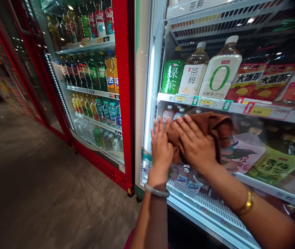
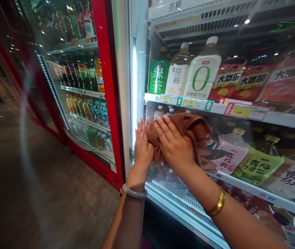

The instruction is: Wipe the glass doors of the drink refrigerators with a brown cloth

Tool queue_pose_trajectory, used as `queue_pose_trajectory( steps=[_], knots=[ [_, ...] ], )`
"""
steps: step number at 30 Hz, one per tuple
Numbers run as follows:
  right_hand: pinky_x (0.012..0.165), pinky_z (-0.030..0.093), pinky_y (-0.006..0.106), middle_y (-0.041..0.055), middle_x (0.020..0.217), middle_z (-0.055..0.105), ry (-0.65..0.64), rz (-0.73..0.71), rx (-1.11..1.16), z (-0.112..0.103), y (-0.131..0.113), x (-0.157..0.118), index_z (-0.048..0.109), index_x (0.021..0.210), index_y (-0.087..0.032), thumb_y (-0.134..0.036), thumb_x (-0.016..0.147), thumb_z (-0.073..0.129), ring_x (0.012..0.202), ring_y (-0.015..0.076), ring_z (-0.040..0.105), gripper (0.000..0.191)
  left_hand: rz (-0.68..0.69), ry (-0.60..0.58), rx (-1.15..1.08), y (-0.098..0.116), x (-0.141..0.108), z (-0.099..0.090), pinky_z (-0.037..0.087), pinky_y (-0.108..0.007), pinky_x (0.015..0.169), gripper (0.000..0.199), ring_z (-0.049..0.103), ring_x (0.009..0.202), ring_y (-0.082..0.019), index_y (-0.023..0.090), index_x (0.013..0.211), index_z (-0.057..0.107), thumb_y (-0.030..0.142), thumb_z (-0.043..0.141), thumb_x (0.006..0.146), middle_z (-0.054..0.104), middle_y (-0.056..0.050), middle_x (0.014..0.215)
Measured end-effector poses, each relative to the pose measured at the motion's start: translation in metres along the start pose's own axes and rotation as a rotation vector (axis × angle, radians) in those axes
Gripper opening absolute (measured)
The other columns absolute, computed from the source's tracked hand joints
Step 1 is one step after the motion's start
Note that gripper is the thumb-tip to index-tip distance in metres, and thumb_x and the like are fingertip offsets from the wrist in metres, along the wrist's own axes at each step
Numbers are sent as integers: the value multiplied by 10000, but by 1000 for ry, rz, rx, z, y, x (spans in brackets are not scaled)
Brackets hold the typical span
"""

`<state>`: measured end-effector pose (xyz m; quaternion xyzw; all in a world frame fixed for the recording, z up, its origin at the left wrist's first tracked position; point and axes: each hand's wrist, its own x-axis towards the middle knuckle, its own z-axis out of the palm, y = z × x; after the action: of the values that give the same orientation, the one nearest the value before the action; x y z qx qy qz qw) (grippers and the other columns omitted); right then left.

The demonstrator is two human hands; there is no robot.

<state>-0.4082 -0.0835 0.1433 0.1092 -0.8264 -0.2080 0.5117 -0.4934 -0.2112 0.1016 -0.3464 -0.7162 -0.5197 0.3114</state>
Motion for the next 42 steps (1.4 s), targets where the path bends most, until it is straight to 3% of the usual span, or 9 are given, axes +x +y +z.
queue_pose_trajectory(
  steps=[3,9,16,20,24,29,33,39,42],
  knots=[
    [1389,232,421,131,1735,337,-59,-62,67,8,-15,-16,132,1719,-94,-283,1025,557,1664,231,237,836,-101,20,18,-6,-1,-3,63,-556,1406,874,30,1699,-220,414,1698,276,-21,397,949,119,81,1813],
    [1380,-125,529,87,1705,410,-82,-138,18,-3,0,-35,189,1714,-150,-248,1049,494,1682,184,162,739,-57,-15,14,-12,-3,-7,70,-615,1391,867,19,1698,-240,448,1687,282,-9,407,962,108,81,1810],
    [1315,318,529,80,1724,373,-76,-47,-64,-20,20,-1,402,1648,-204,-532,1021,595,1624,274,347,733,-28,14,-1,-7,0,-11,85,-647,1386,825,8,1699,-257,408,1697,283,19,399,978,138,62,1812],
    [1300,351,466,123,1718,377,-52,-108,-37,-21,24,-5,358,1661,-124,-478,1037,583,1646,279,297,752,-38,-14,-29,-2,0,-12,53,-620,1392,844,9,1698,-227,404,1686,320,-7,366,951,181,61,1807],
    [1365,225,516,122,1680,444,67,-14,-114,-20,26,-10,279,1689,-138,-330,1021,638,1619,268,359,782,-61,59,-89,9,0,-16,197,-553,1390,598,290,1663,-231,309,1654,424,186,337,1076,425,-38,1735],
    [1279,414,437,140,1673,456,102,-22,-85,-19,27,-10,287,1680,-112,-308,985,703,1616,266,366,833,-86,55,-116,29,2,-27,462,-558,1211,645,613,1382,-316,216,1540,546,626,517,1042,697,-144,1443],
    [1309,388,442,128,1689,431,50,-76,-17,-18,31,-14,232,1702,-146,-232,1008,642,1632,259,328,810,-196,-97,-102,40,6,-28,554,-521,1036,387,695,1151,-334,243,1147,714,519,802,890,760,-98,1137],
    [1354,155,691,87,1698,436,60,126,158,-36,18,-10,329,1685,-280,-429,1076,511,1655,336,261,653,-351,-129,-850,63,6,-40,586,-315,848,109,715,929,-193,256,998,663,348,712,966,726,-4,975],
    [1247,424,664,138,1704,414,25,291,385,-51,-1,-1,267,1709,-262,-635,1041,489,1605,379,368,797,-387,-127,-1057,74,5,-52,588,-268,833,200,714,894,-159,254,999,688,373,817,902,727,14,963]
  ],
)
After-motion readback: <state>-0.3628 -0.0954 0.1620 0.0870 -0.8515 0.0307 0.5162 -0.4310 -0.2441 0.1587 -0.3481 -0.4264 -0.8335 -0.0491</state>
